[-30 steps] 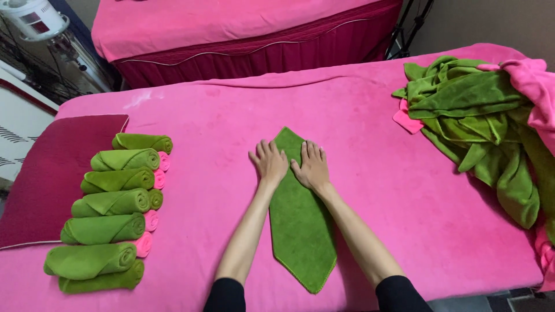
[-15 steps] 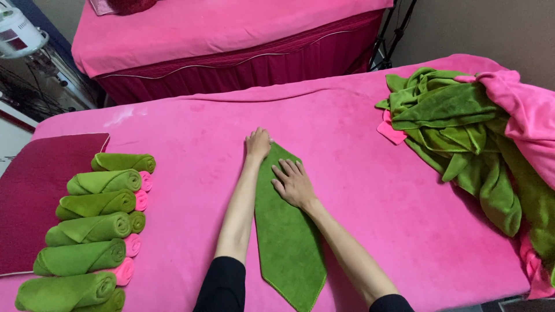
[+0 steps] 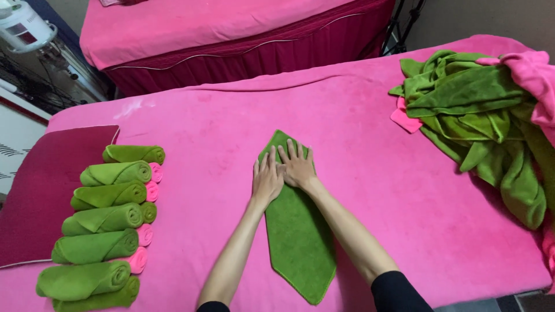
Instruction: Folding a green towel into a decorative roll on a massage table.
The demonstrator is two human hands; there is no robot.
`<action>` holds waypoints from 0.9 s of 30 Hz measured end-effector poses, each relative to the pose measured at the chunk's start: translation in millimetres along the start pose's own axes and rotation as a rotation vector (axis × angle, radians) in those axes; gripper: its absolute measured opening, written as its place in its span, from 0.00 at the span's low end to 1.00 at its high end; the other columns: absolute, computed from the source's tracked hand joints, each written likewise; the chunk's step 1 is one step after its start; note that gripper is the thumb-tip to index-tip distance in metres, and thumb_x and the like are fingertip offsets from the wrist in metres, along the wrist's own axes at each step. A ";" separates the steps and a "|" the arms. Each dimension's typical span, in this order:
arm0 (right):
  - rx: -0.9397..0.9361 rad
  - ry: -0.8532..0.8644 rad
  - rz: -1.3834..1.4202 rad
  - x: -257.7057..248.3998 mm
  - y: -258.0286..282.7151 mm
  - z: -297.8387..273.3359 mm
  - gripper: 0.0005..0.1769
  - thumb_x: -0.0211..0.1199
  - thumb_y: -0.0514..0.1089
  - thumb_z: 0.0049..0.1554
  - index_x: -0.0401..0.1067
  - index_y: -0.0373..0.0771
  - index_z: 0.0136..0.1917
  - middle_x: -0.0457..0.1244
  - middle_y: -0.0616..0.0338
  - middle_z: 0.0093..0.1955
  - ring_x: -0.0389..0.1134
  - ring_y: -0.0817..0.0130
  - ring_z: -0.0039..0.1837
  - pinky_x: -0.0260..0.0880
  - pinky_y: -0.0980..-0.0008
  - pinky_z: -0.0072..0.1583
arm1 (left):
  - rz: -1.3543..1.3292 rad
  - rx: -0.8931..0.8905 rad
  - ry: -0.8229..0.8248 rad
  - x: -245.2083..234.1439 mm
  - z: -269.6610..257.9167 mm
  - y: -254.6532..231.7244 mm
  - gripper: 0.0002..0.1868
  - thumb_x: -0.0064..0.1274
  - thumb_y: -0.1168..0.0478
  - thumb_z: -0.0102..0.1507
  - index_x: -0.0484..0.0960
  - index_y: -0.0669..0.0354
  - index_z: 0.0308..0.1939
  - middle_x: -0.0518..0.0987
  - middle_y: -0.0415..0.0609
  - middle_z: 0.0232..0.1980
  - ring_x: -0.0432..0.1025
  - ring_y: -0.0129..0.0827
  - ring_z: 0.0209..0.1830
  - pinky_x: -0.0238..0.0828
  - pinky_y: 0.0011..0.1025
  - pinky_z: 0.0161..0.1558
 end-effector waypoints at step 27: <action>0.063 -0.406 0.097 -12.5 -19.0 5.4 0.40 0.52 0.54 0.63 0.51 0.41 0.85 0.45 0.35 0.86 0.44 0.33 0.85 0.37 0.22 0.77 | 0.093 -0.119 0.020 7.1 40.8 21.6 0.39 0.17 0.37 0.77 0.54 0.59 0.82 0.54 0.58 0.85 0.45 0.50 0.86 0.27 0.57 0.82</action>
Point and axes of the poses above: each hand's wrist, its own z-axis towards the middle knuckle, its own x-axis out of the palm, y = z × x, the point moved 6 cm from there along z, towards the middle knuckle
